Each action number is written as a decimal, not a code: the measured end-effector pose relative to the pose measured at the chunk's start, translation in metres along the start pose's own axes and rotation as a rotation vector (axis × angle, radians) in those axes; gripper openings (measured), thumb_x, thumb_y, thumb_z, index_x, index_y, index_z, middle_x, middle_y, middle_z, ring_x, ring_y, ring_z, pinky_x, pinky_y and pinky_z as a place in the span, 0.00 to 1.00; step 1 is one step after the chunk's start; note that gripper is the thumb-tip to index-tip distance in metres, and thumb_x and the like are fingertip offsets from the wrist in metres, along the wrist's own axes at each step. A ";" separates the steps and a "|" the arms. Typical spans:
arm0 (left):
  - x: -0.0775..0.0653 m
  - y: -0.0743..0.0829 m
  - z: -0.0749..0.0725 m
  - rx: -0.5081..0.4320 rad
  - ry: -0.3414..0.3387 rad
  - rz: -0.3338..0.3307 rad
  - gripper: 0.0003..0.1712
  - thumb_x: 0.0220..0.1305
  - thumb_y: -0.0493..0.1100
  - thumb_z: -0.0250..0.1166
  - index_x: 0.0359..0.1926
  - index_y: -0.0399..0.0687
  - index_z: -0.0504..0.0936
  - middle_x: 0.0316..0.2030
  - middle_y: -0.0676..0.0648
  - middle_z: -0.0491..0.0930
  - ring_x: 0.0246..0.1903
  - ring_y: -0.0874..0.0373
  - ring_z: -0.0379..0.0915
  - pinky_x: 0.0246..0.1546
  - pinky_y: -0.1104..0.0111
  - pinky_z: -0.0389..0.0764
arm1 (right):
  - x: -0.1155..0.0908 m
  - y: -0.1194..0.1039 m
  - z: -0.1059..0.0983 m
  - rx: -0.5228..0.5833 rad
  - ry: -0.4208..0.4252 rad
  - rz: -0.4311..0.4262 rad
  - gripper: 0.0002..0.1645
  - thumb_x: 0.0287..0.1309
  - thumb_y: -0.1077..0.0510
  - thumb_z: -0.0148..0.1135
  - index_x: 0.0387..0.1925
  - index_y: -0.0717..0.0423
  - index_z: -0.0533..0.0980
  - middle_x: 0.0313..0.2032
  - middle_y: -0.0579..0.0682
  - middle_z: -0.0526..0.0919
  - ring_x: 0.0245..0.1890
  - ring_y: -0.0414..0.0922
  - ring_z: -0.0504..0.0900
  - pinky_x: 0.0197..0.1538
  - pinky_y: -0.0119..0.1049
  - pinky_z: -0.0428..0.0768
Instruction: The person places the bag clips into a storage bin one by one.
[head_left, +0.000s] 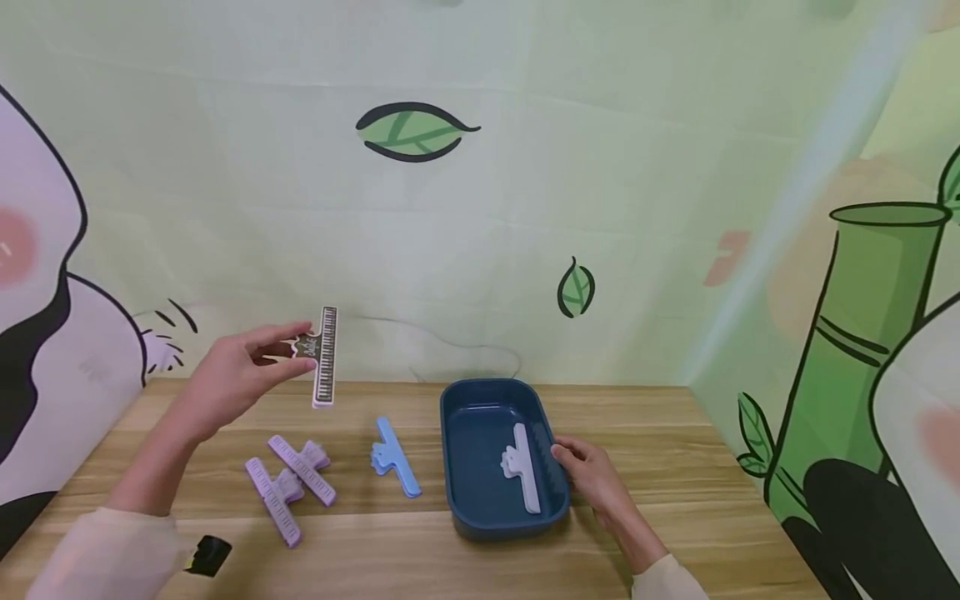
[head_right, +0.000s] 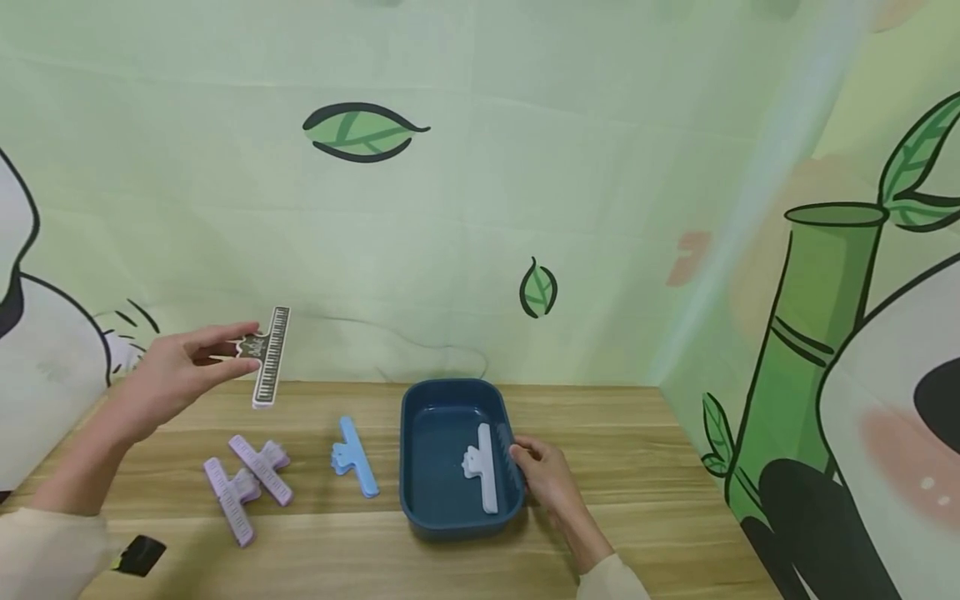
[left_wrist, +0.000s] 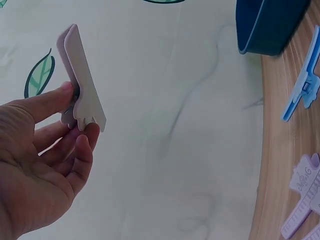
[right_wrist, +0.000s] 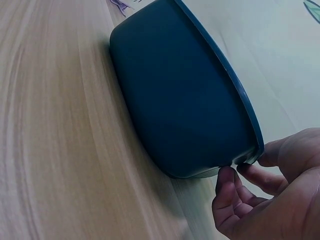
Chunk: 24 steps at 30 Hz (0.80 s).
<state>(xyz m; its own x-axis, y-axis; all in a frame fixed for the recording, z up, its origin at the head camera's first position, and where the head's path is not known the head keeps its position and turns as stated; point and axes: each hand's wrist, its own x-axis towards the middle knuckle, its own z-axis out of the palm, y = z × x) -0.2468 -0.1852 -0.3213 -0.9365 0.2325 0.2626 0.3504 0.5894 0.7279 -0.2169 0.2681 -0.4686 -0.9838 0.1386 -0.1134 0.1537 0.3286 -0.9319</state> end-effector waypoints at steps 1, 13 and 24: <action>-0.001 0.000 -0.001 -0.002 0.000 -0.006 0.35 0.71 0.50 0.69 0.72 0.41 0.73 0.57 0.32 0.81 0.52 0.36 0.81 0.41 0.72 0.81 | 0.000 0.000 0.000 0.000 0.001 0.000 0.22 0.77 0.57 0.55 0.63 0.67 0.76 0.55 0.63 0.82 0.43 0.50 0.83 0.46 0.44 0.86; 0.001 0.003 0.002 -0.018 0.003 0.013 0.34 0.70 0.50 0.70 0.72 0.41 0.73 0.59 0.34 0.80 0.52 0.38 0.81 0.41 0.75 0.81 | 0.001 0.001 0.001 -0.003 0.011 -0.012 0.21 0.77 0.58 0.56 0.62 0.67 0.77 0.52 0.62 0.83 0.40 0.49 0.83 0.42 0.41 0.86; 0.007 0.013 0.020 -0.062 -0.018 0.038 0.33 0.70 0.47 0.70 0.71 0.40 0.74 0.60 0.35 0.79 0.52 0.39 0.81 0.44 0.67 0.83 | -0.001 0.000 0.000 -0.020 0.011 -0.006 0.22 0.77 0.56 0.56 0.63 0.67 0.77 0.53 0.61 0.83 0.40 0.48 0.82 0.42 0.41 0.86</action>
<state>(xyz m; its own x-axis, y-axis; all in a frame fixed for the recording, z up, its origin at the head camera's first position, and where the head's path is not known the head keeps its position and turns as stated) -0.2487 -0.1604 -0.3230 -0.9217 0.2682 0.2801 0.3841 0.5307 0.7555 -0.2160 0.2679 -0.4684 -0.9837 0.1468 -0.1037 0.1495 0.3479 -0.9255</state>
